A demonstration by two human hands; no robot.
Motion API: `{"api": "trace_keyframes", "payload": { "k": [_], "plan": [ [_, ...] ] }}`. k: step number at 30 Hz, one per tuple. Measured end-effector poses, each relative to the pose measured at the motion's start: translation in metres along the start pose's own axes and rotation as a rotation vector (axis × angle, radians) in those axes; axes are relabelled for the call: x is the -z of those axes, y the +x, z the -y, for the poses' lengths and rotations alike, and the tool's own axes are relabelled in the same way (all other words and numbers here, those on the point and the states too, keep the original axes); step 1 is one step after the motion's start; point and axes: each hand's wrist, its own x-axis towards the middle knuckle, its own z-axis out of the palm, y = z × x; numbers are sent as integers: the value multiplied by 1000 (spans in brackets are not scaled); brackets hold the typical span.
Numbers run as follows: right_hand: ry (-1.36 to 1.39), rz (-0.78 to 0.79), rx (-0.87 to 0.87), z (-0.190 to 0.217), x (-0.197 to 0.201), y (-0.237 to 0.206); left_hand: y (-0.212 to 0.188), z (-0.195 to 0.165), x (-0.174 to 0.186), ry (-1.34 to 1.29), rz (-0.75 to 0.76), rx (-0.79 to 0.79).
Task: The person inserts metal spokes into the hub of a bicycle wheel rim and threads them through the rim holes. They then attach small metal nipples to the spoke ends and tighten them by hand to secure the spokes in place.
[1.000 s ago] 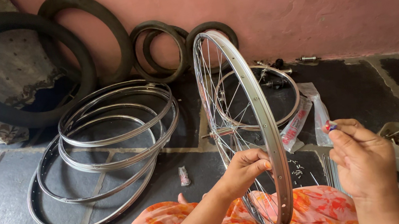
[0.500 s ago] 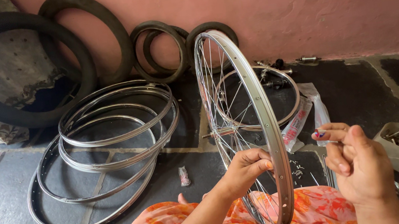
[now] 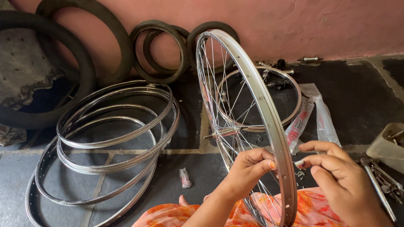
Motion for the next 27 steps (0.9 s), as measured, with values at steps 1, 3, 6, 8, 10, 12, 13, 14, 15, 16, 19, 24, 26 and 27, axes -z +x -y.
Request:
{"api": "trace_keyframes", "payload": {
  "k": [1,3,6,8,10,12,13,14,15,16,19,24,26,27],
  "plan": [
    [-85,-28,44,5,-2,0,0,-1,-1,-1,-1,3],
    [-257,-82,132,15,-7,-2,1,-2,-2,-17,7,-4],
    [-463,-111,49,27,-14,-3,2,-3,-3,-25,4,-3],
    [-547,-181,178,33,-17,-4,2,-2,-3,-24,6,-2],
    [-660,-198,263,37,-20,-5,2,-1,-2,-23,16,-5],
    [-801,-158,303,39,-22,-7,1,2,-1,11,16,-17],
    [-817,-129,353,40,-22,-8,1,3,0,27,15,-22],
    [-833,-100,403,41,-22,-7,1,5,0,17,13,-23],
    [-850,-72,453,41,-21,-7,0,6,0,6,12,-24],
    [-856,-28,497,42,-21,-5,0,6,0,-4,10,-27],
    [-919,89,631,44,-15,2,0,6,0,-46,8,-16],
    [-1204,220,829,51,-5,12,0,5,0,-47,24,-27],
    [-1235,235,956,53,-2,15,1,5,1,-65,32,-31],
    [-1249,242,1020,54,-1,17,2,6,0,-71,31,-31]
  ]
}}
